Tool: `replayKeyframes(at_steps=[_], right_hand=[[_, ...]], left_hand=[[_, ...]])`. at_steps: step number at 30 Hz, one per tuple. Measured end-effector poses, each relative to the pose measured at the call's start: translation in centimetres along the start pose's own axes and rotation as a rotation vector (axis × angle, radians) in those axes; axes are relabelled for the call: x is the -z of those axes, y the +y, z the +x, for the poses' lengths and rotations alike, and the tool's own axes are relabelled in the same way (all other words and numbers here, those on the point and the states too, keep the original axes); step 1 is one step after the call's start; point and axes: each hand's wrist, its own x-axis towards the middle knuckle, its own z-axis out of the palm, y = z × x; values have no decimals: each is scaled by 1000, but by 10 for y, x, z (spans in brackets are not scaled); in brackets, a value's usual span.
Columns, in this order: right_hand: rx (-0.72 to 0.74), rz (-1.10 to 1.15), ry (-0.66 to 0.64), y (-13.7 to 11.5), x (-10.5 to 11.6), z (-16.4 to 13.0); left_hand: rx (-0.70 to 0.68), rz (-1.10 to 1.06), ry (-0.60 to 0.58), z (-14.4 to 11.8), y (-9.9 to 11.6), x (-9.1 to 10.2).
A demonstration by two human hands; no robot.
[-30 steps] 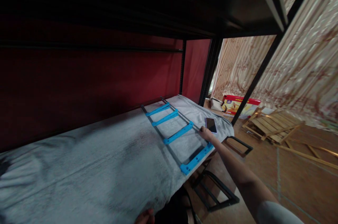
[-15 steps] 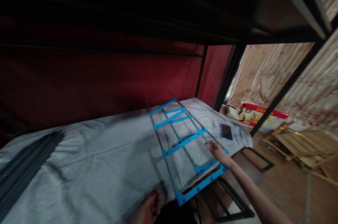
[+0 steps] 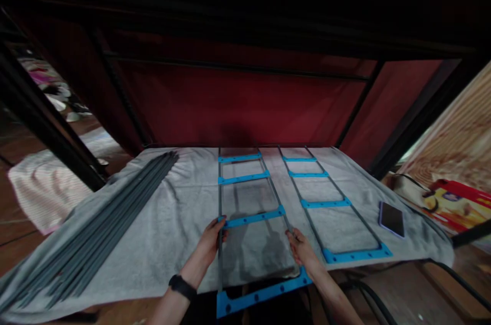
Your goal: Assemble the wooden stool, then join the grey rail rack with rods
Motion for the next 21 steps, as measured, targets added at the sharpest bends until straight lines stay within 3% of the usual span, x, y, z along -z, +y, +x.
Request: replayKeyframes(at_steps=[5, 9, 11, 15, 18, 21], right_hand=[[-54, -32, 15, 12, -30, 6], [-64, -204, 43, 27, -32, 10], [17, -401, 74, 30, -23, 11], [388, -796, 232, 11, -15, 23], [622, -921, 237, -19, -47, 47], [759, -995, 156, -38, -107, 74]], left_hand=[[-30, 113, 67, 17, 1, 17], [-31, 187, 73, 23, 3, 22], [-50, 220, 76, 23, 2, 24], [-82, 322, 126, 27, -1, 29], [-60, 359, 138, 31, -3, 32], [-36, 370, 125, 36, -4, 34]])
